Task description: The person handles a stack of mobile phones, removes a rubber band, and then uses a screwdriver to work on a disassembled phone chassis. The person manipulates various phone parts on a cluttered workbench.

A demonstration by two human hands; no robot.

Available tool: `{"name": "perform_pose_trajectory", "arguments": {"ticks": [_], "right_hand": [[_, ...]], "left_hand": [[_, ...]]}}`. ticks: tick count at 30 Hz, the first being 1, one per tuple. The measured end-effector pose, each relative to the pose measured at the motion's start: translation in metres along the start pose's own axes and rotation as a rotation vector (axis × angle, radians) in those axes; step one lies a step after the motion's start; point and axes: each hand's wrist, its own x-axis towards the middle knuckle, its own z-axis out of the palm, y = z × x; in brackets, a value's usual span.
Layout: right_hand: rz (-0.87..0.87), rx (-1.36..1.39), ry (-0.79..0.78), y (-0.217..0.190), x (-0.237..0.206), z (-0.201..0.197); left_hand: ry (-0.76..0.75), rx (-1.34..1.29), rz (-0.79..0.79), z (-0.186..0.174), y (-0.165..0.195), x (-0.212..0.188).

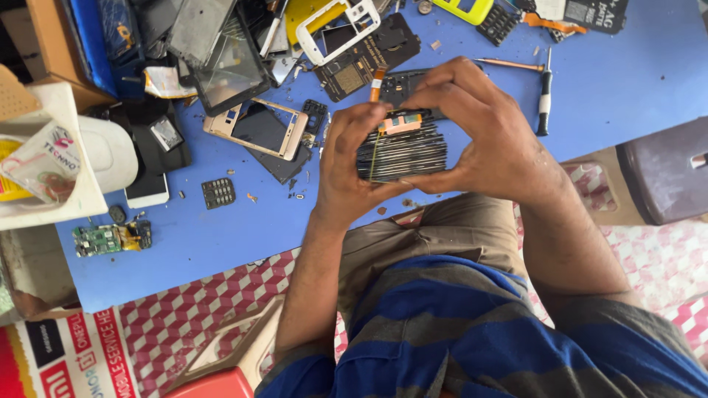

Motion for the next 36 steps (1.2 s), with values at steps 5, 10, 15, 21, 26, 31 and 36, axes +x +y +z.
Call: {"name": "perform_pose_trajectory", "arguments": {"ticks": [5, 10, 15, 21, 26, 31, 36], "right_hand": [[0.007, -0.008, 0.013, -0.003, -0.001, 0.001], [-0.015, -0.052, -0.006, -0.004, 0.002, 0.007], [-0.023, -0.053, -0.009, -0.008, 0.003, 0.009], [-0.065, -0.115, -0.014, -0.011, 0.004, 0.011], [-0.088, -0.127, -0.009, -0.013, 0.005, 0.012], [-0.091, -0.127, -0.017, -0.013, 0.005, 0.013], [-0.095, -0.14, -0.027, -0.01, 0.006, 0.015]], "left_hand": [[-0.041, -0.067, -0.185, -0.028, 0.013, -0.004], [0.033, 0.101, -0.222, -0.049, 0.039, -0.006], [-0.113, -0.048, -0.372, -0.066, 0.065, 0.006], [-0.237, -0.003, -0.577, -0.07, 0.06, 0.036], [-0.349, -0.083, -0.782, -0.075, 0.051, 0.05], [-0.358, -0.218, -0.815, -0.077, 0.044, 0.052], [-0.384, -0.249, -0.893, -0.079, 0.041, 0.046]]}}
